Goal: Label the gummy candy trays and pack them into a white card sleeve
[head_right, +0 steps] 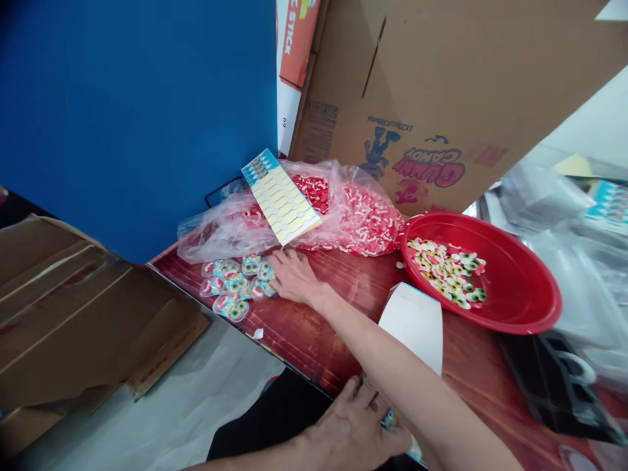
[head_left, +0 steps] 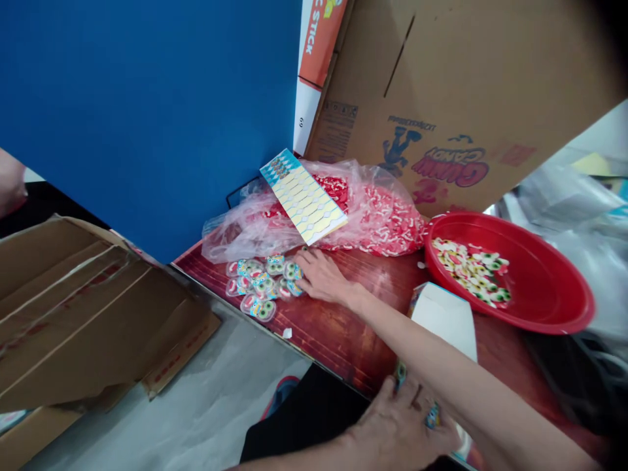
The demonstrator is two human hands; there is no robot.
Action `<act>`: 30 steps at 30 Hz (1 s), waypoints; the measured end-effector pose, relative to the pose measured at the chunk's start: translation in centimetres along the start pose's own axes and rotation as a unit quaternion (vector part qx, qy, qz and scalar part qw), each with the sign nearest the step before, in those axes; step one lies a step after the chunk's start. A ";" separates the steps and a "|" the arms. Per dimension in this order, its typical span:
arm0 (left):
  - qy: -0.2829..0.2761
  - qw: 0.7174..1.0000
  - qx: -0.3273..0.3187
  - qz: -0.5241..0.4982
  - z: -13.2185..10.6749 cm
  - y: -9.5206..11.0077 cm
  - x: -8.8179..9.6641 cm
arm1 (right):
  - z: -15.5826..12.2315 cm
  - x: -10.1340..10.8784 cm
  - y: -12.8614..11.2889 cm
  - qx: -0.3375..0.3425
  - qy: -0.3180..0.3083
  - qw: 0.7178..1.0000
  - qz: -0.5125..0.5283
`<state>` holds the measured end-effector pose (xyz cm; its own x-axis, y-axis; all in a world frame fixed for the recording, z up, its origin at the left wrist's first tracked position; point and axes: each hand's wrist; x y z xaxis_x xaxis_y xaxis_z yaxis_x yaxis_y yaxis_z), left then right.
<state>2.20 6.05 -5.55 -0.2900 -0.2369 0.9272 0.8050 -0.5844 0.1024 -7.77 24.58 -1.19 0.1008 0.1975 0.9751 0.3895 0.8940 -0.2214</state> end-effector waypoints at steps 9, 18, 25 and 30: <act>0.010 1.000 0.027 -0.009 -0.3 0.2 0.7 | -10.5 1.0 2.8 -0.111 0.070 0.978 0.162; -0.022 0.999 0.019 -0.016 -0.4 0.3 0.7 | -12.1 2.2 4.0 -0.101 -0.041 0.991 0.074; -0.038 0.998 0.022 -0.044 -0.1 0.1 1.4 | -11.3 0.0 1.3 -0.071 -0.078 0.993 -0.047; -0.029 0.999 0.018 -0.033 -0.2 0.1 1.3 | -11.5 2.2 3.8 -0.106 -0.059 0.987 -0.102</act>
<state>1.80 5.55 -4.40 -0.3132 -0.1525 0.9374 0.8032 -0.5692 0.1757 4.47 23.76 -0.07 -0.1013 0.0782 0.9918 0.5753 0.8179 -0.0057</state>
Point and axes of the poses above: each hand's wrist, its own z-axis towards the middle knuckle, its own x-axis out of the back of the hand, y = z × x
